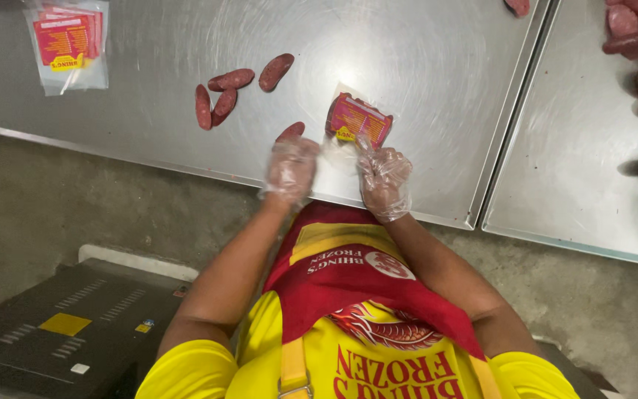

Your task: The person places several pieces of raw meat into a plastic bag, seals it, and sets it aside. This process is repeated multiple times with new bags and meat pieces on a stainless steel table.

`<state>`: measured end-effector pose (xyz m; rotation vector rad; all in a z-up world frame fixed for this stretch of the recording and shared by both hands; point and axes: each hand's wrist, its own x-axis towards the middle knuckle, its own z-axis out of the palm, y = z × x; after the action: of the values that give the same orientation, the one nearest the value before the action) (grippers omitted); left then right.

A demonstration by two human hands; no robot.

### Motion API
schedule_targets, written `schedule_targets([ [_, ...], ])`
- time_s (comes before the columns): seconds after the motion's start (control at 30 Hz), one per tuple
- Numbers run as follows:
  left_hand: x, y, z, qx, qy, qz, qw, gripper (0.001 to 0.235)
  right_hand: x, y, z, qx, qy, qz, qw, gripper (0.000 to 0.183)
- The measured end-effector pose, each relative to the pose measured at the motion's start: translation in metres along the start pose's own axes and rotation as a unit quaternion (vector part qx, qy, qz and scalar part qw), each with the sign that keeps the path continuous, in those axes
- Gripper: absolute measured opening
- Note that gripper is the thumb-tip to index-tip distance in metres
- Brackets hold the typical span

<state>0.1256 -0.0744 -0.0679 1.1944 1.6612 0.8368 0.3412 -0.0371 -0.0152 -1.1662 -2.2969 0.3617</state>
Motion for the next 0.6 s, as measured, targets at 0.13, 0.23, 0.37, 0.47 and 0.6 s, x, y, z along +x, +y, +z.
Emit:
schedule_targets([
  [0.13,-0.002,0.010,-0.060,0.235,0.108,0.002,0.966,0.036,0.019,-0.014,-0.008,-0.016,-0.038,0.041,0.998,0.049],
  [0.23,-0.002,0.003,-0.061,0.351,0.065,0.096,0.929,0.038,0.021,-0.009,-0.001,-0.067,-0.030,-0.023,0.997,0.045],
  [0.37,-0.035,-0.004,-0.053,0.251,-0.043,-0.009,0.967,0.043,0.025,0.000,0.007,-0.115,-0.033,-0.072,0.990,0.038],
  [0.47,-0.051,0.010,-0.042,0.019,-0.084,-0.161,0.983,0.049,0.026,0.001,0.003,-0.167,-0.023,-0.110,0.979,0.038],
  [0.6,-0.045,0.037,-0.008,-0.343,-0.132,-0.223,0.903,0.052,0.028,0.003,0.002,-0.015,-0.058,-0.064,0.996,0.035],
])
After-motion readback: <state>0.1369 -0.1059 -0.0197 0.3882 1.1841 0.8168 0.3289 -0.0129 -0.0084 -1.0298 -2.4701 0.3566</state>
